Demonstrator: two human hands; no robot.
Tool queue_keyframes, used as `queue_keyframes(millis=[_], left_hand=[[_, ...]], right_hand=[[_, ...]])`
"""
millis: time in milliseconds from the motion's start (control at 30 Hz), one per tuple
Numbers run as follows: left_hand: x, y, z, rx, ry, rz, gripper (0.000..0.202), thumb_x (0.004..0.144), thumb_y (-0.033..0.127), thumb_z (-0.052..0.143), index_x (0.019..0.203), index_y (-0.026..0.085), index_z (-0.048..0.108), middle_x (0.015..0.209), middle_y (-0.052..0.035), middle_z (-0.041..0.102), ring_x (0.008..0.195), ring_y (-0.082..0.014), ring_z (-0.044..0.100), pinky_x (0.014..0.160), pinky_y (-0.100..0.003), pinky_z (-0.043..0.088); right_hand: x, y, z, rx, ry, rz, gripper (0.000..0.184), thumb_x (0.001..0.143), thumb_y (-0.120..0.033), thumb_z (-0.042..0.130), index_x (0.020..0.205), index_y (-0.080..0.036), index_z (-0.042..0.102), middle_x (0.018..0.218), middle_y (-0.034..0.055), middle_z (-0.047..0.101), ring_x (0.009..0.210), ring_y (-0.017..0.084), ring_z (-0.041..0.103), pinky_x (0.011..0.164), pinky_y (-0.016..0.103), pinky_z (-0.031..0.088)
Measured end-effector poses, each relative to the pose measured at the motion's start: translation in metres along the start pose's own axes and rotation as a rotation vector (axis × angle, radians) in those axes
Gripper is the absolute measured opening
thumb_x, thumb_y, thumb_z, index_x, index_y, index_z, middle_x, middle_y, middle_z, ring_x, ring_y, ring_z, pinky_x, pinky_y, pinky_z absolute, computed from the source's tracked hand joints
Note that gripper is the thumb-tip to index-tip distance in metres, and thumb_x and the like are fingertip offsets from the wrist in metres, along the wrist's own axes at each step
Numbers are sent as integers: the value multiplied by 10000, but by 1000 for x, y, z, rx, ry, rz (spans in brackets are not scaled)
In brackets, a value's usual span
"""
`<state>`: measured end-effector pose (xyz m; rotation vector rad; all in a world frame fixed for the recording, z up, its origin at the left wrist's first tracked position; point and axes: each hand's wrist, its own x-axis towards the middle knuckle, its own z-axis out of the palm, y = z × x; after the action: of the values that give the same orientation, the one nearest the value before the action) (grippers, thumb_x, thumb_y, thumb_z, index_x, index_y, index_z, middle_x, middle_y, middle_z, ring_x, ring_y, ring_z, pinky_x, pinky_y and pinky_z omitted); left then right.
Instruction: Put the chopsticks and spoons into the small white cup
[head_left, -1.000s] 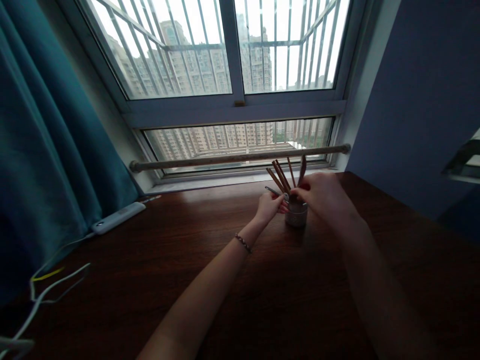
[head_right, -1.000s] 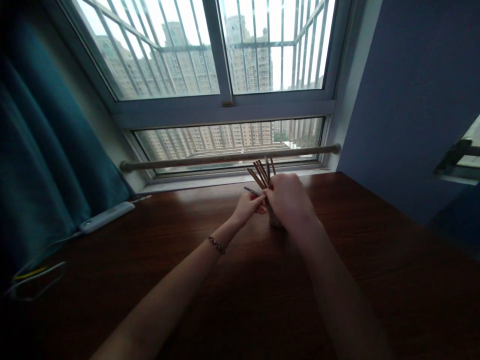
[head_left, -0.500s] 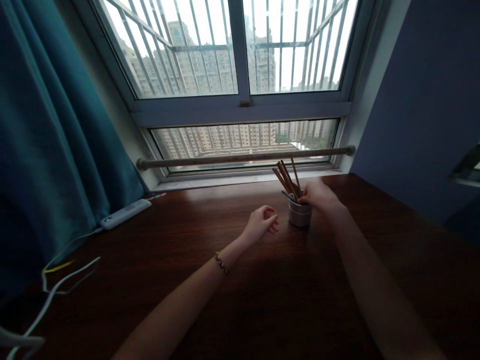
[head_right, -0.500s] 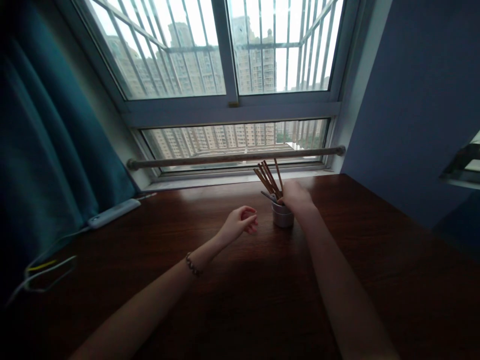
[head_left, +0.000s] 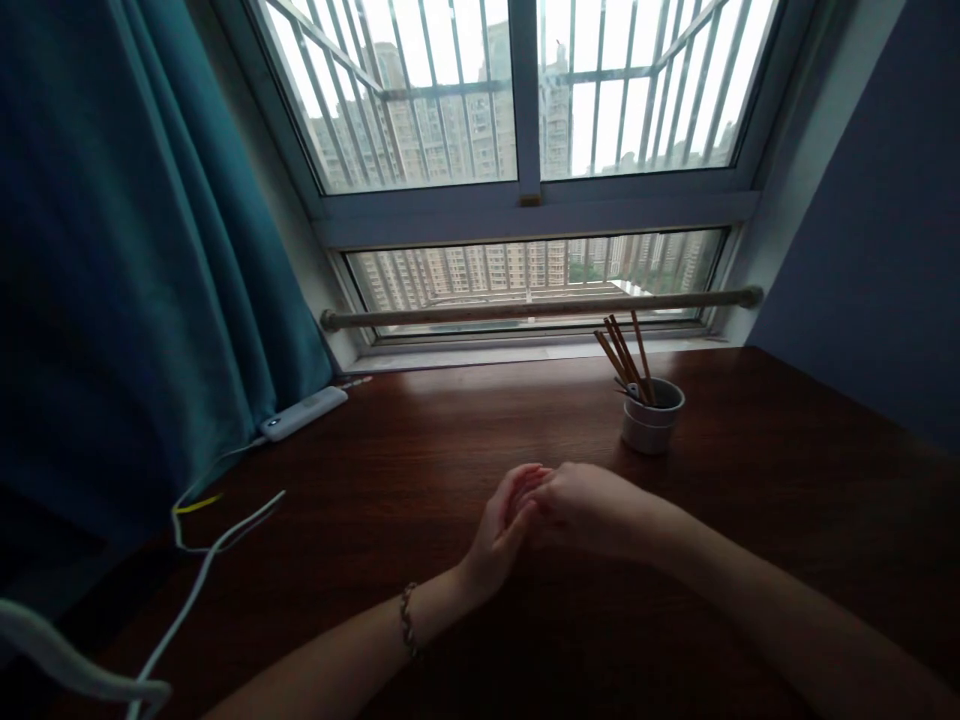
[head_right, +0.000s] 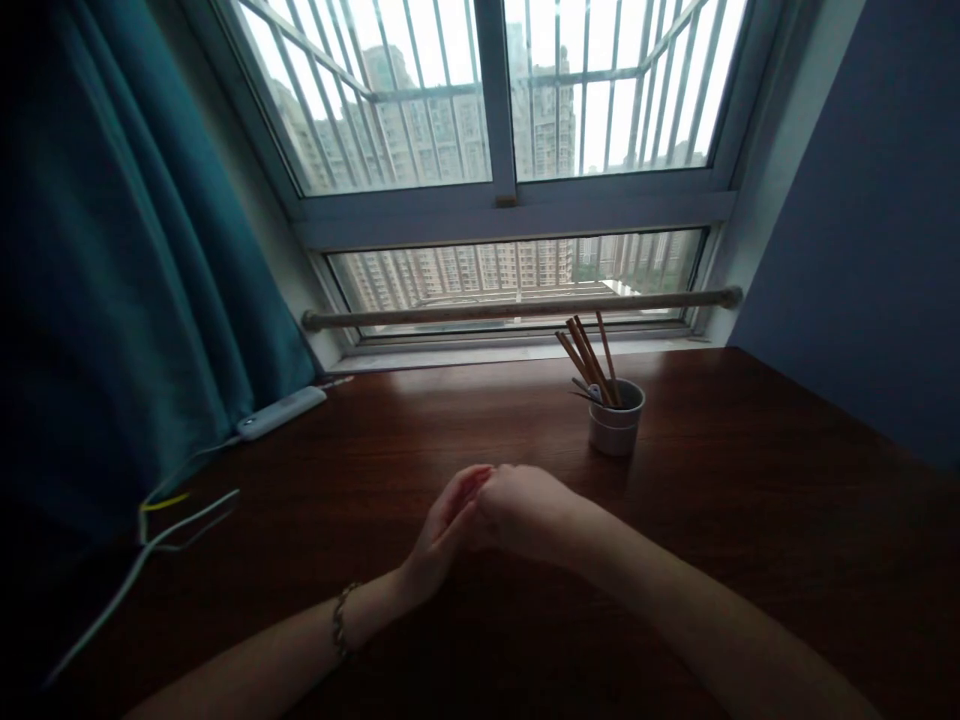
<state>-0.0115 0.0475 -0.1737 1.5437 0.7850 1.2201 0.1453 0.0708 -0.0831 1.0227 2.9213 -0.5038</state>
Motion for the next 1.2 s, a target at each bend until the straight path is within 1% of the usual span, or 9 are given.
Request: queue_keyframes(millis=[67,133,200,300,433,533,667,900,1200], left_hand=[[-9,4,-2,73,-123,132,387,886,327,351,1237,169,389,1238,-112,452,1162,-219,421,1010,-371,326],[-12,7,-1,149,-298,289,435,869,330,357,1266,154,374,1256,-131,428,1164,-244,412,997,-400,338],[-10,8,1,233,-484,440,498,808,331,452,1265,147,375,1256,-147,423,1145,-251,431,964,-382,379],[-6,6,5,383,-672,594,466,731,325,536,1152,140,461,1122,-145,530,1045,-233,510,940,-351,399],[-3,1,5,445,-669,582,378,735,312,528,1073,146,493,1055,-123,567,1003,-207,530,917,-317,412],[-3,-4,2,437,-678,494,414,762,334,528,1125,143,477,1104,-116,535,1010,-189,516,889,-290,433],[-4,-9,1,435,-685,479,430,765,333,539,1129,112,479,1115,-121,518,1032,-182,496,900,-286,429],[-4,-7,1,438,-666,484,412,759,301,550,1097,70,505,1080,-140,528,1035,-192,487,919,-296,415],[-5,-6,0,439,-680,417,426,760,301,548,1131,99,492,1107,-126,512,1029,-183,485,895,-290,425]], right_hand=[[14,4,39,55,2,-197,233,806,-336,509,841,-172,670,811,35,616,789,138,576,722,219,404],[19,11,80,150,76,-369,347,772,-451,545,951,-172,647,915,39,612,887,140,563,825,222,407],[19,17,117,232,73,-457,428,722,-474,592,980,-135,624,902,46,612,885,123,567,824,192,429],[17,16,150,115,44,-535,548,587,-454,705,990,-97,608,932,81,609,969,164,549,924,232,408],[20,12,155,37,21,-596,506,564,-432,730,856,-31,631,832,99,610,942,158,556,934,209,406],[21,15,150,67,61,-577,541,645,-437,678,1007,-41,611,937,109,599,946,150,558,913,208,423],[17,19,153,114,21,-520,644,707,-435,626,1218,-61,511,891,98,615,842,164,595,917,231,431],[18,30,177,272,21,-361,686,732,-485,576,1317,-165,414,1213,96,475,1160,220,434,1039,292,313],[22,31,178,292,78,-431,566,756,-421,552,1255,-161,491,1217,80,469,1134,222,457,1007,293,347]])
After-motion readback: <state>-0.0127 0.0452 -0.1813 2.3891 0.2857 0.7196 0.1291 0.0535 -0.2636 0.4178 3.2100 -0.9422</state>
